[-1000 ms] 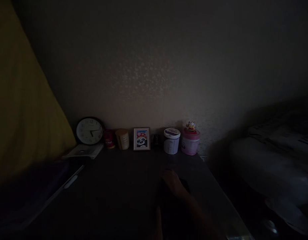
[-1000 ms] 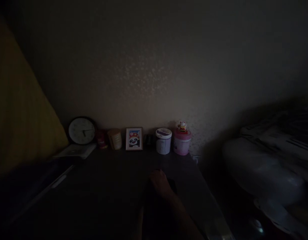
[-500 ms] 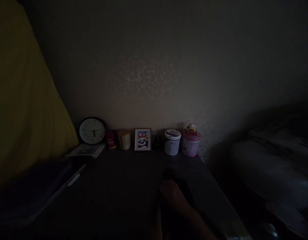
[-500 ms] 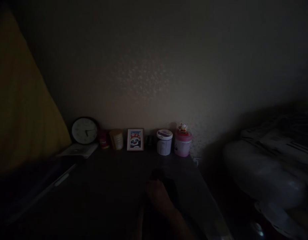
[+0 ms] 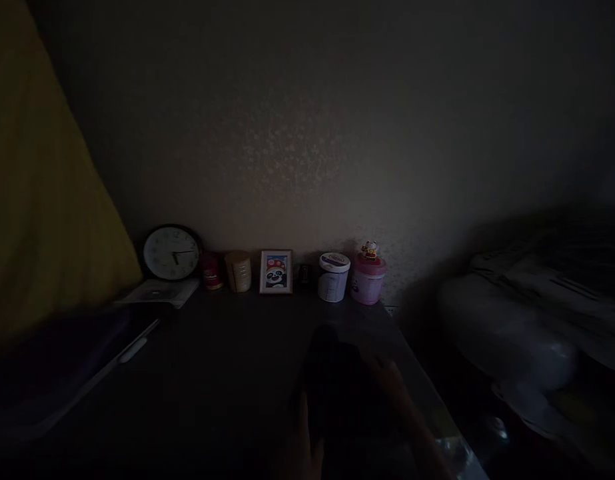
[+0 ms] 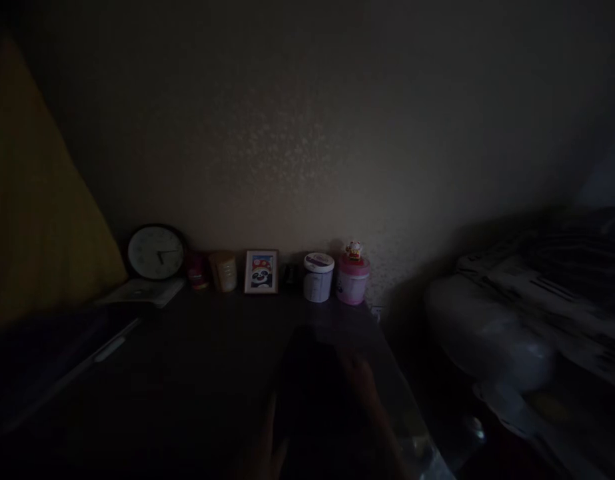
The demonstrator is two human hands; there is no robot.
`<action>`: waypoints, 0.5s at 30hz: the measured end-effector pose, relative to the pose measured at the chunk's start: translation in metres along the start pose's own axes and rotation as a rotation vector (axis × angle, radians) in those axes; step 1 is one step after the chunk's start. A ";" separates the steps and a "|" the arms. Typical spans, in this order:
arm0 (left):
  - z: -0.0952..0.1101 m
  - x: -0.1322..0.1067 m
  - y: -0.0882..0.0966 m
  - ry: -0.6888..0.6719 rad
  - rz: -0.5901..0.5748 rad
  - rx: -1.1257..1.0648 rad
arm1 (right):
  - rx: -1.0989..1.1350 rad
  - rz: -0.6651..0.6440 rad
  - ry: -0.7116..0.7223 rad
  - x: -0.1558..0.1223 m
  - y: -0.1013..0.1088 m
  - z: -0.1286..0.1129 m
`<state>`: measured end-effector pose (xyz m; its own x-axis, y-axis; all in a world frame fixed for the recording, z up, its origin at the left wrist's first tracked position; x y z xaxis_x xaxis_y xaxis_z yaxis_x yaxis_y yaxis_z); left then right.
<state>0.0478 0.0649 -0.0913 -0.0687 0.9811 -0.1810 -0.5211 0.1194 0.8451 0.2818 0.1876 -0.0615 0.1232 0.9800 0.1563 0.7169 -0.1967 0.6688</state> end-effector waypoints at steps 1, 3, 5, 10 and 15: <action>0.000 0.000 -0.001 0.015 0.001 0.008 | 0.002 -0.024 -0.012 -0.005 -0.002 0.004; 0.000 0.001 -0.002 0.022 0.000 -0.001 | 0.029 -0.042 0.000 -0.011 -0.006 0.004; 0.002 0.000 -0.002 0.001 -0.006 -0.041 | 0.067 -0.028 0.048 -0.014 -0.009 -0.002; 0.001 0.000 -0.002 -0.028 -0.008 -0.070 | 0.096 0.027 0.095 -0.026 -0.015 -0.015; 0.003 0.001 -0.003 -0.075 0.012 -0.064 | 0.191 -0.013 0.116 -0.028 -0.024 -0.030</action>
<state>0.0513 0.0655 -0.0923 -0.0121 0.9913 -0.1311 -0.5743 0.1005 0.8125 0.2406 0.1638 -0.0605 0.0414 0.9702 0.2389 0.8361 -0.1645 0.5233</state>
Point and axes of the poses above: each hand's wrist, its own x-axis towards the middle knuckle, its own y-axis out of the back of the hand, z = x × y, the point moved 8 cm from there along x, towards the middle knuckle, and after that the axes turned 1 degree about x, right-handed, at the moved point
